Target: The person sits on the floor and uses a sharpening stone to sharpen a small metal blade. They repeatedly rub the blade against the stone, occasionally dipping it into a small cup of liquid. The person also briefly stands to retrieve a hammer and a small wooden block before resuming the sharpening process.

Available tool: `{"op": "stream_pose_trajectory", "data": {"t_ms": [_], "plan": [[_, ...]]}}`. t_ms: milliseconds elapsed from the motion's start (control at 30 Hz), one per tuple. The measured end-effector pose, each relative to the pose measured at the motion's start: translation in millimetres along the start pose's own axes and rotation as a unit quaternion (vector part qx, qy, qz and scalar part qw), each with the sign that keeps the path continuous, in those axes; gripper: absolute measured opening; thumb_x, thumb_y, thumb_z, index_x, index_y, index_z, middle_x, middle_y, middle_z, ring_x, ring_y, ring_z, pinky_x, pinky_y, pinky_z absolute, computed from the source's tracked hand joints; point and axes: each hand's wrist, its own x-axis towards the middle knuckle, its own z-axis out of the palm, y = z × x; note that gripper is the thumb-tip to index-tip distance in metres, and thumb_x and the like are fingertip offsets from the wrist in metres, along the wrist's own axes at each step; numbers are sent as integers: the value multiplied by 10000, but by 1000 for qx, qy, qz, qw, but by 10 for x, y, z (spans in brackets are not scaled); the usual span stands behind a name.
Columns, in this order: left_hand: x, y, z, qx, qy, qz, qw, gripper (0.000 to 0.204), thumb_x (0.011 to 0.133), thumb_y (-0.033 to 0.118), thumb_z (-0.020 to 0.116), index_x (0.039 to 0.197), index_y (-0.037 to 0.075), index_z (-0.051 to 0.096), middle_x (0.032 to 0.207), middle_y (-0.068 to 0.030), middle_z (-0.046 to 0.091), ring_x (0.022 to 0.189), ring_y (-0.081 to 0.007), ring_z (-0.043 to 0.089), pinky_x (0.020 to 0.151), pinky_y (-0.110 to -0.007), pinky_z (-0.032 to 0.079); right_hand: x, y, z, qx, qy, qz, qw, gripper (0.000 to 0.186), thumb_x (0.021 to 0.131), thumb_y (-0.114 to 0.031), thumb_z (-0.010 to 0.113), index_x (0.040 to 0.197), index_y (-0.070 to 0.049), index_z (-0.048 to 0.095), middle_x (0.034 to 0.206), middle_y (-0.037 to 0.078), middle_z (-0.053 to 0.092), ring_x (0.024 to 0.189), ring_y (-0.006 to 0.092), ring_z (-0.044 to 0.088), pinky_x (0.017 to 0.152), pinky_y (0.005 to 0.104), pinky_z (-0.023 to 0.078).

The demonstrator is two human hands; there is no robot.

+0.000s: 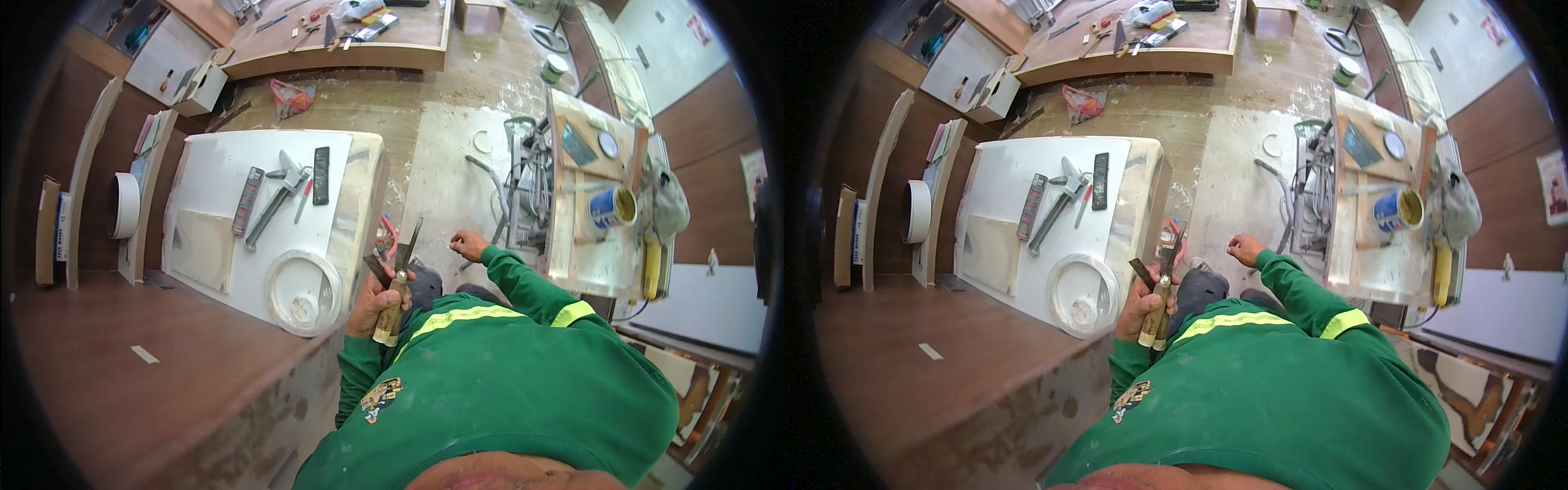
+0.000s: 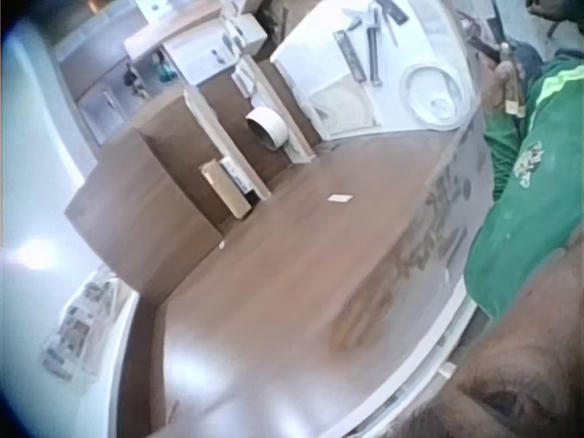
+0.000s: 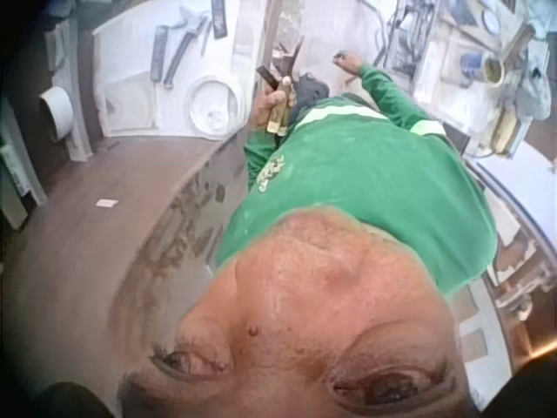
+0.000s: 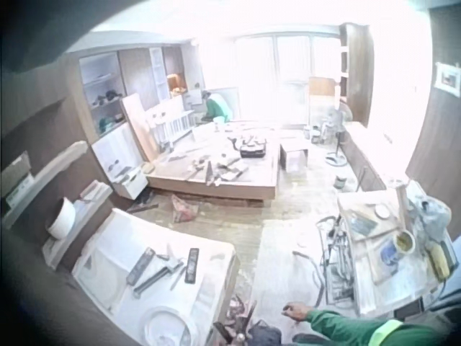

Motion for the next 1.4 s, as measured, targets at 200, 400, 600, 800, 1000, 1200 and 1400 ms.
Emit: {"op": "stream_pose_trajectory", "data": {"t_ms": [200,400,600,800,1000,1200,1400], "plan": [[647,611,-115,-54,24,42,997,535,820,178,864,1199,147,488,1259,-173,591,888,-211,641,775,-354,565,824,83,-571,-22,-22,16,999,350,958,-297,669,1116,9,734,944,157,757,841,273,721,779,409,572],[1542,1156,-172,-61,68,69,993,511,845,127,841,1216,139,491,1287,-173,591,887,-200,654,787,-353,570,1927,-195,-1274,63,-57,112,990,296,963,-247,666,1106,0,743,894,99,732,757,205,695,708,362,573],[2952,1657,-280,-40,143,118,982,478,874,105,813,1214,125,476,1300,-176,594,884,-204,660,792,-345,579,3275,63,-2001,-31,-132,77,988,329,895,-304,707,1058,-27,781,937,197,772,912,358,744,849,470,574],[4462,2147,-164,-91,234,181,951,435,911,121,774,1243,156,495,1320,-174,566,900,-213,624,777,-364,576,4780,305,-3366,-93,-96,25,991,354,877,-312,713,1075,-28,788,1079,223,766,1051,397,723,969,469,558],[5395,2691,-256,-106,299,201,927,392,930,86,741,1249,172,529,1330,-165,553,907,-199,598,775,-351,570,6187,699,-4989,-56,-11,22,998,307,944,-267,685,1081,0,753,839,130,747,655,215,692,615,372,586],[5935,3422,-657,-44,370,191,908,321,952,51,701,1198,166,530,1315,-155,607,898,-189,614,772,-346,589,6867,845,-5613,16,-21,222,975,305,946,-280,667,1063,-9,740,780,88,700,600,204,663,502,359,530],[6680,4347,-1549,30,432,180,883,285,968,49,693,1175,132,515,1237,-125,659,858,-157,646,708,-291,590,7075,374,-5493,80,-80,268,957,312,943,-270,685,1141,-32,723,838,96,709,660,213,682,516,385,538]]}}
